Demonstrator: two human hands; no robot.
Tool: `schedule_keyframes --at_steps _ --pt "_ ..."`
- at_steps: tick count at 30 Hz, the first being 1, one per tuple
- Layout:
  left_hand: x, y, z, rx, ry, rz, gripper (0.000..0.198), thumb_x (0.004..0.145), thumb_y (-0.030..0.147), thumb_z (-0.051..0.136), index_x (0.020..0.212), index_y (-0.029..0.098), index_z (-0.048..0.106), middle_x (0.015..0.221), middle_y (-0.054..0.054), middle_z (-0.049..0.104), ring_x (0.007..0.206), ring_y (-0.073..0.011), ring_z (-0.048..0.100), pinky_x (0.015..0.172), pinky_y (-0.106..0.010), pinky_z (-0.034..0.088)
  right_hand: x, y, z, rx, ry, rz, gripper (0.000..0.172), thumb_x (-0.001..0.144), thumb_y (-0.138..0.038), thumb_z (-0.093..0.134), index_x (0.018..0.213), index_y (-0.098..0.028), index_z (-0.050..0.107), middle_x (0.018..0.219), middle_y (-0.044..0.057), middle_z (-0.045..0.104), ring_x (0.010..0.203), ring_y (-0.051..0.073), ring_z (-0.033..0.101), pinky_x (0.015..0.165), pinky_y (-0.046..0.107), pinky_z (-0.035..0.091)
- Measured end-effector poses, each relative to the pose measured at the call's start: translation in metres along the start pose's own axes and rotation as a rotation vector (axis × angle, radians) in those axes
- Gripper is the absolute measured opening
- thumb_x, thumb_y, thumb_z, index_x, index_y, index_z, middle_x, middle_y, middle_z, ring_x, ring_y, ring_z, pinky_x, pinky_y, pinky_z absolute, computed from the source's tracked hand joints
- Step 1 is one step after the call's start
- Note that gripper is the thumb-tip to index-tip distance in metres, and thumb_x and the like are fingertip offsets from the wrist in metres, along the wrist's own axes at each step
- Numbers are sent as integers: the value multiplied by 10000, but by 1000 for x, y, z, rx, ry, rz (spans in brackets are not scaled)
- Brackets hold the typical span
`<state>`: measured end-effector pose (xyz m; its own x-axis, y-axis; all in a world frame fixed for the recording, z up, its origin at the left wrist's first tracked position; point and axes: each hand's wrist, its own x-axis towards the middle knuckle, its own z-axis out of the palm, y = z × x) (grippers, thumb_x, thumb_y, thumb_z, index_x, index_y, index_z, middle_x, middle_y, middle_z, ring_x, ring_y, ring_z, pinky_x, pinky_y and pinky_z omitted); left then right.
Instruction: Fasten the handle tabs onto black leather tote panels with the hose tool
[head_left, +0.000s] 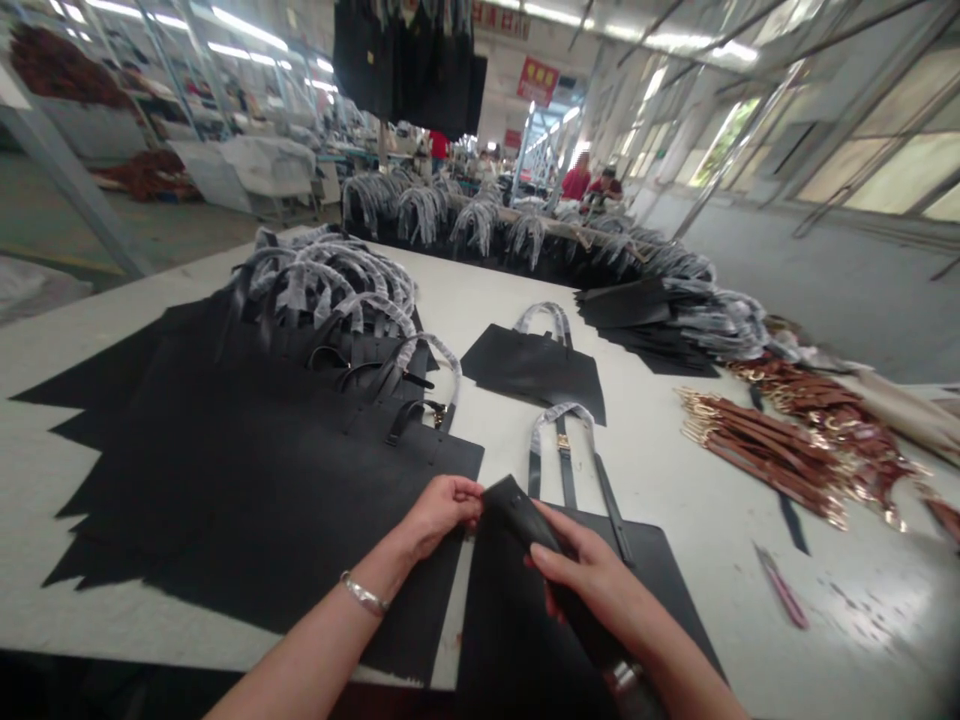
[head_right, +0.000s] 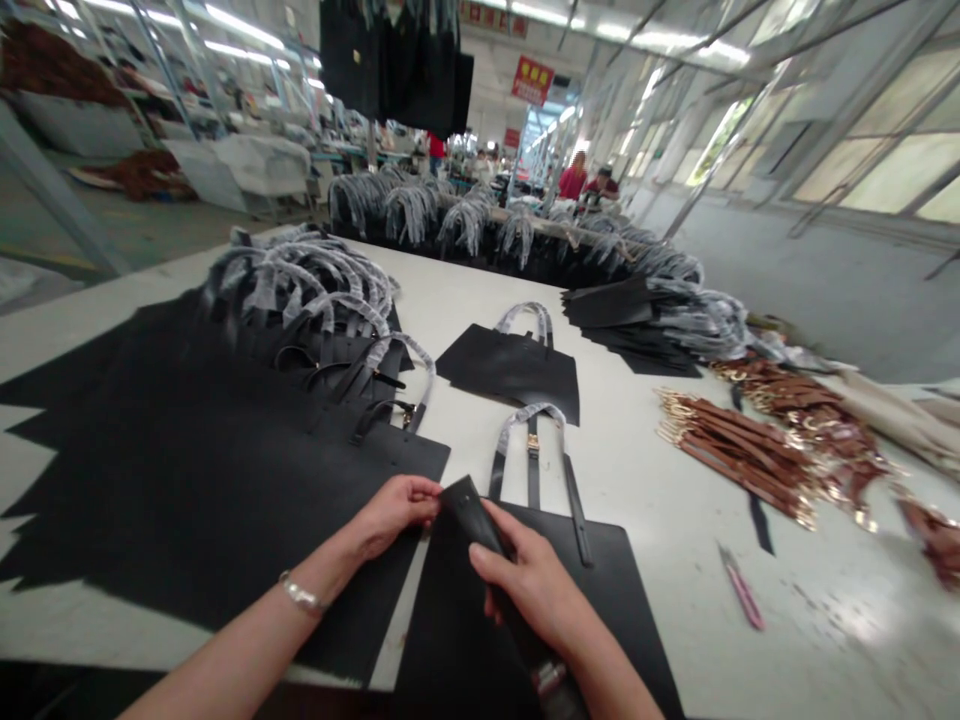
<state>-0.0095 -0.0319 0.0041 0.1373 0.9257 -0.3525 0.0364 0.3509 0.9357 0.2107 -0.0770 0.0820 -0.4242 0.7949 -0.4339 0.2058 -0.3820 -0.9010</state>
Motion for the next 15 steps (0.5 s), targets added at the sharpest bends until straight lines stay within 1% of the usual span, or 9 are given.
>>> schedule_keyframes --at_steps 2,3,6,7,8,10,12,13,15 --pt "-2 0 1 -181 -4 -34 286 589 205 776 823 89 660 626 -16 643 529 -88 556 557 -214 449 1 0 1 11 29 -27 711 816 -456 642 1443 -263 369 835 -3 657 495 94 580 462 223 452" --pt "-3 0 2 -218 -5 -39 293 571 199 777 817 86 666 617 -15 642 524 -84 549 549 -207 438 1 0 2 9 22 -23 713 815 -451 646 1445 -267 368 838 -3 660 497 94 582 464 222 453" --pt "-7 0 5 -236 -60 -22 250 557 176 750 774 72 680 600 -22 637 515 -75 530 530 -192 408 0 0 3 26 -39 21 719 802 -442 660 1439 -263 380 834 -4 660 497 95 584 463 220 450" --pt "-9 0 6 -240 -81 -18 232 559 170 743 760 70 682 596 -20 631 513 -70 522 528 -189 401 1 0 3 33 -33 26 731 795 -445 663 1440 -255 378 836 0 663 495 98 584 461 223 449" --pt "-10 0 6 -247 -87 -18 228 559 164 742 758 70 685 597 -17 627 515 -67 516 530 -188 399 2 -1 1 32 9 19 748 790 -453 662 1446 -242 369 815 0 665 492 103 583 459 228 450" --pt "-12 -1 7 -268 -53 -35 250 550 161 758 774 74 689 607 -12 625 522 -65 513 537 -190 401 2 -3 -3 10 136 -10 779 793 -471 648 1461 -214 342 726 -10 655 485 116 575 460 237 453" --pt "-12 -3 8 -286 -23 -52 280 549 166 770 803 73 696 624 -18 632 534 -68 519 546 -193 405 -1 -4 -8 -9 184 -24 784 802 -472 642 1469 -206 326 675 -22 636 495 122 575 472 240 457" --pt "-12 -4 9 -287 -24 -55 287 555 169 769 816 72 701 628 -21 635 536 -68 519 548 -193 403 -4 -4 -9 -5 154 -18 774 806 -470 641 1466 -213 331 685 -23 636 502 119 576 478 239 457" --pt "-13 -5 11 -266 -49 -43 277 570 175 756 820 67 707 628 -27 637 534 -68 515 543 -192 393 -9 -1 -8 12 32 15 753 803 -463 651 1454 -232 351 743 -19 645 510 110 580 480 233 452"
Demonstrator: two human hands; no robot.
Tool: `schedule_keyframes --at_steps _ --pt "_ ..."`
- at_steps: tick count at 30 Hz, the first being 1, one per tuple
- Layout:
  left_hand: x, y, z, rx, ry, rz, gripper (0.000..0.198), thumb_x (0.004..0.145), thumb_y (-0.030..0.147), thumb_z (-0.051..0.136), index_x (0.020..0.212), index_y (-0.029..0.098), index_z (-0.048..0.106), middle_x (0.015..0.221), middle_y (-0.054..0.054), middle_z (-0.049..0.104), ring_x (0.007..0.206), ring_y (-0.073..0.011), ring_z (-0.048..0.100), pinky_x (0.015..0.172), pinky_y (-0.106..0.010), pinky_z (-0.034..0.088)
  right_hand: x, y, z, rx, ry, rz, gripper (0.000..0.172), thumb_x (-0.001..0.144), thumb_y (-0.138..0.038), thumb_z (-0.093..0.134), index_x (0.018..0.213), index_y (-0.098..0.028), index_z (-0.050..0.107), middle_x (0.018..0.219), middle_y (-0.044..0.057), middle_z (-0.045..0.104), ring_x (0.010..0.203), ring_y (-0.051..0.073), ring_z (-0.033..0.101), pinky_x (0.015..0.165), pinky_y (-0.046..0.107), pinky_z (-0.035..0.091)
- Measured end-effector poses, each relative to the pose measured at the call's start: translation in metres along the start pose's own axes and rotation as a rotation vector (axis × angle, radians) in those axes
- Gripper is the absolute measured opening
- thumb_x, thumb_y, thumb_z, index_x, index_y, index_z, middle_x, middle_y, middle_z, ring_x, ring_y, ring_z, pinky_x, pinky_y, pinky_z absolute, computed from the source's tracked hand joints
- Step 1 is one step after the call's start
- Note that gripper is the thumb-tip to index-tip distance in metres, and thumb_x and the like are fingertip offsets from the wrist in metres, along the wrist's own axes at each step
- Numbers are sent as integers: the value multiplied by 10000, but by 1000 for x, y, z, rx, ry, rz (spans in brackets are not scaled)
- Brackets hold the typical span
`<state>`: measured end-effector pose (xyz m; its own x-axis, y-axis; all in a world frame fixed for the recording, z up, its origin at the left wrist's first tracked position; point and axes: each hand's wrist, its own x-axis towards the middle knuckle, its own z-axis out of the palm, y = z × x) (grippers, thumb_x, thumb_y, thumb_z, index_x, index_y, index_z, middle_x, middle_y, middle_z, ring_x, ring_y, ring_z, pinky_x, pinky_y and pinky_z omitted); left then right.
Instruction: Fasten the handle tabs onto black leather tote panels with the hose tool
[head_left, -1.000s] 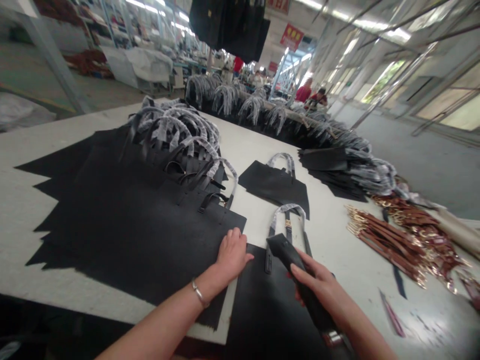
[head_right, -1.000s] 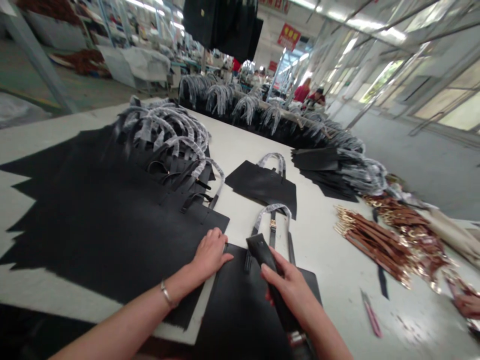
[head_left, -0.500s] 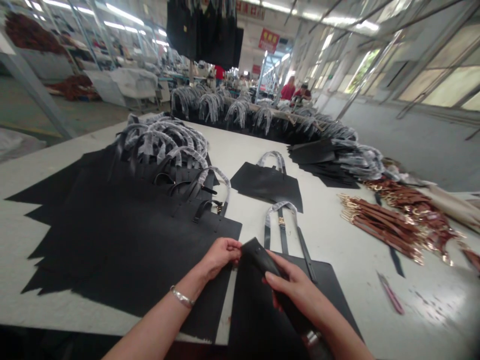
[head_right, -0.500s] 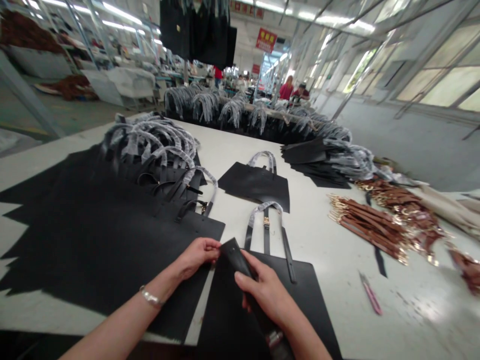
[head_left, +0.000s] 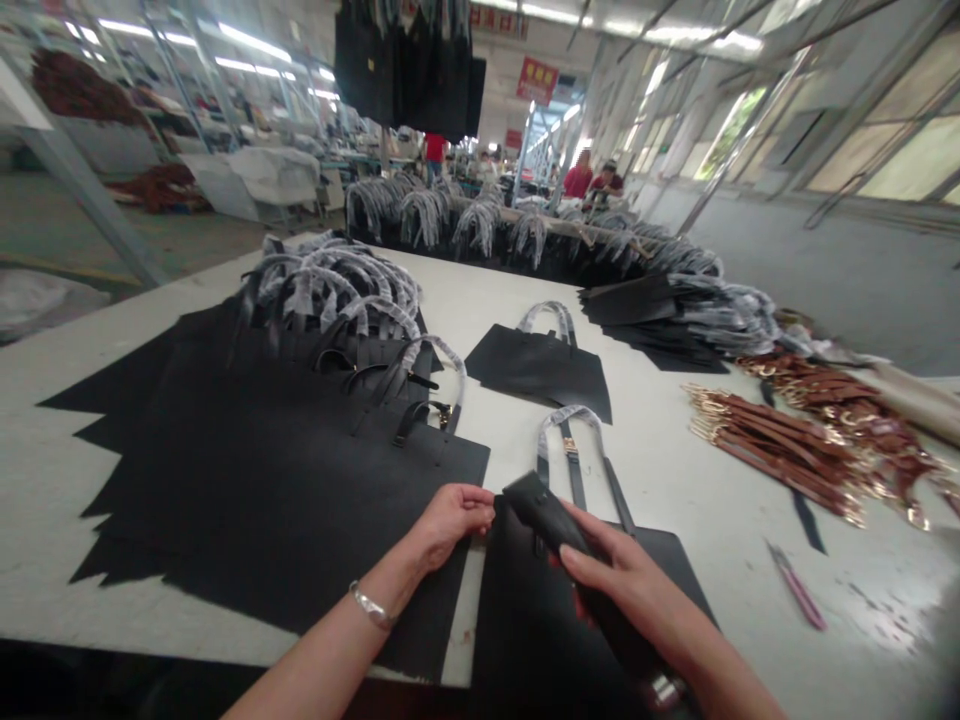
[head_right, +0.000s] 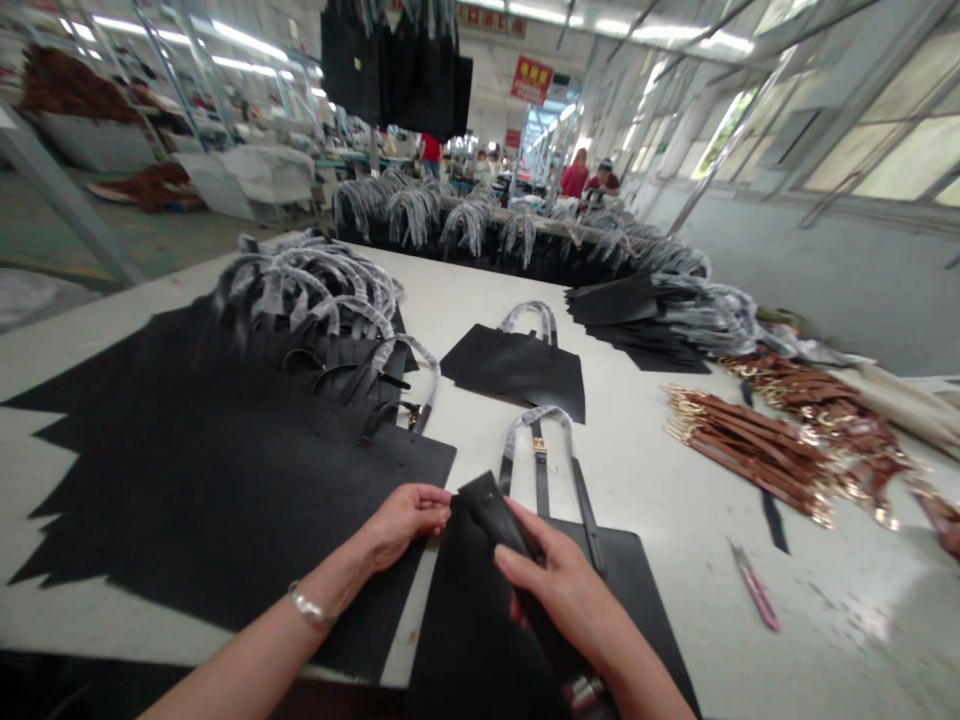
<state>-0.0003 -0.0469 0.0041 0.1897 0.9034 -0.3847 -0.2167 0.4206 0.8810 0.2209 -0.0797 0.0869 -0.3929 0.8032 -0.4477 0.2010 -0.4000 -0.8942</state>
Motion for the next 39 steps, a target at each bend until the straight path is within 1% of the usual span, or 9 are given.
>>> schedule_keyframes --at_steps 2,5,11,17,20,25,29,33,39 --pt "0 -1 2 39 -45 16 251 587 181 737 808 67 702 630 -30 636 533 -73 514 541 -196 390 -1 4 5 0 -60 20 745 796 -462 657 1445 -238 368 731 -28 637 499 108 573 471 233 445" --pt "1 2 0 163 -39 27 195 646 153 681 826 79 678 650 -28 630 548 -94 527 564 -220 416 4 5 4 -52 99 -29 743 805 -475 634 1451 -229 361 612 -48 607 483 127 565 473 249 447" --pt "2 12 10 917 359 477 308 767 38 496 1012 160 635 966 -75 644 915 -202 604 857 -343 478 -30 1 -64 -43 431 -11 717 768 -515 660 1378 -218 429 715 -24 621 514 136 579 481 265 467" --pt "-3 -23 84 1139 -169 626 327 859 144 533 1178 184 592 1315 -108 555 1230 -247 504 1066 -399 424 -84 34 -107 -7 442 217 627 791 -502 654 1323 -230 465 819 18 645 492 124 585 435 244 448" --pt "-1 -46 107 1271 -269 638 412 864 220 583 1272 173 554 1460 -144 431 1375 -308 365 1144 -464 335 -88 50 -106 55 349 271 618 825 -481 628 1351 -220 435 786 13 644 470 114 588 423 225 446" --pt "2 -60 106 1373 -301 763 363 926 221 460 1277 193 548 1420 -125 473 1392 -282 342 1178 -485 259 -57 45 -103 74 305 250 485 842 -449 615 1236 -187 509 776 15 653 470 109 593 416 208 445" --pt "1 -58 101 1396 -294 785 377 923 243 461 1292 209 527 1419 -105 475 1383 -277 350 1175 -484 259 -31 29 -111 38 430 140 388 860 -393 592 1180 -180 537 751 -1 629 457 97 565 424 215 442" --pt "-1 -57 99 1396 -270 791 379 917 252 468 1290 213 525 1398 -103 492 1361 -278 379 1167 -489 272 -52 26 -129 39 548 122 412 866 -398 589 1224 -210 512 824 22 642 505 99 580 460 220 466" --pt "0 -56 98 1416 -301 785 379 926 239 439 1292 193 527 1398 -110 495 1364 -287 371 1166 -491 260 -95 46 -139 115 444 301 496 835 -471 622 1236 -203 503 820 51 675 491 124 598 427 230 448"
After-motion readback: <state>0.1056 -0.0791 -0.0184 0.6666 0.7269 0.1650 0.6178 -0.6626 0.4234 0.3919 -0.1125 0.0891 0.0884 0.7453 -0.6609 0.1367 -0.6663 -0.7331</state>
